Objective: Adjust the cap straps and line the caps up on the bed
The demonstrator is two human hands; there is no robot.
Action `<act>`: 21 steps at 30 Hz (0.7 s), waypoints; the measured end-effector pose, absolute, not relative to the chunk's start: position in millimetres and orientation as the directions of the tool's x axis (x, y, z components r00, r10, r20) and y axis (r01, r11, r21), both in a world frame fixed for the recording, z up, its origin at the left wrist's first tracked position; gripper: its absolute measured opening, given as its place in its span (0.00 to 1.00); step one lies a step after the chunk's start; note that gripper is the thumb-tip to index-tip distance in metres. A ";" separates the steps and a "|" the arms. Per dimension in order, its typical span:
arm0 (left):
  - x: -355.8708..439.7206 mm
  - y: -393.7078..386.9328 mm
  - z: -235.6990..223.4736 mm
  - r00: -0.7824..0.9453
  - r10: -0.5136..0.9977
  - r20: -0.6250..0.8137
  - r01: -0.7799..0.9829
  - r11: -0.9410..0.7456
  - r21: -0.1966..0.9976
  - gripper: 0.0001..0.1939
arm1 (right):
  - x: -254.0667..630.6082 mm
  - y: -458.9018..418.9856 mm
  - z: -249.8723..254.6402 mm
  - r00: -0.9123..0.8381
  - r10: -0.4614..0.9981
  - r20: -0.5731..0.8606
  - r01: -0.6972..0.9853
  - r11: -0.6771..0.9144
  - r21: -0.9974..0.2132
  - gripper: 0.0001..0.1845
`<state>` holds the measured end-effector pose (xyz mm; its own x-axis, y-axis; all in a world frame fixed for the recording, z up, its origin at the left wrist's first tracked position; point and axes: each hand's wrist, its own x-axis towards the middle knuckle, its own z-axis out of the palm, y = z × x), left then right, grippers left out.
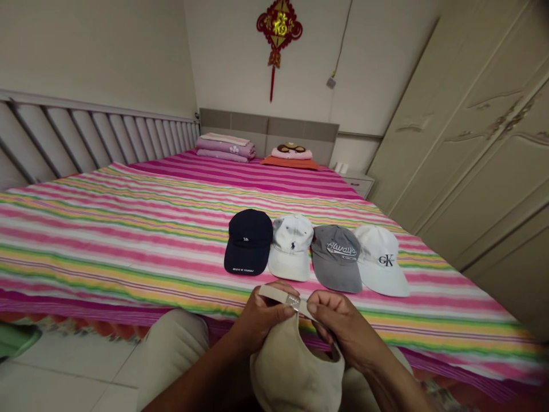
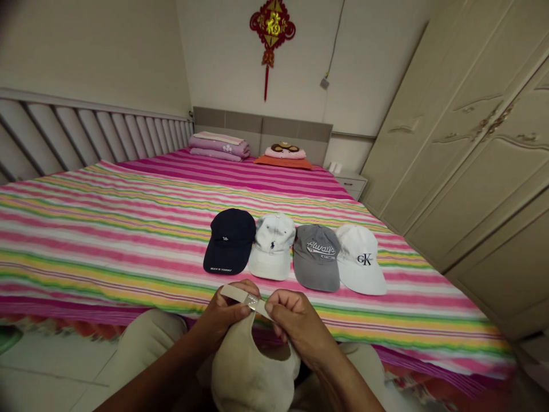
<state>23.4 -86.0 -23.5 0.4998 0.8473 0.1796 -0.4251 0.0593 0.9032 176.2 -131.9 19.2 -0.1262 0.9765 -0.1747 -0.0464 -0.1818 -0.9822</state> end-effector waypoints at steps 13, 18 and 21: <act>24.2 -85.6 -26.1 0.556 0.813 0.175 -0.390 0.069 0.918 0.15 | 175.8 -132.0 24.0 -0.103 0.976 -0.193 0.008 -0.193 -0.981 0.17; 15.5 -77.7 -17.1 0.661 0.738 0.137 -0.500 0.297 0.814 0.23 | 178.0 -131.3 22.1 -0.119 0.978 -0.172 0.042 -0.168 -0.985 0.15; 9.0 -70.0 -7.8 0.713 0.699 0.059 -0.421 0.360 0.832 0.23 | 177.9 -131.6 21.2 -0.131 0.976 -0.174 0.064 -0.166 -0.984 0.15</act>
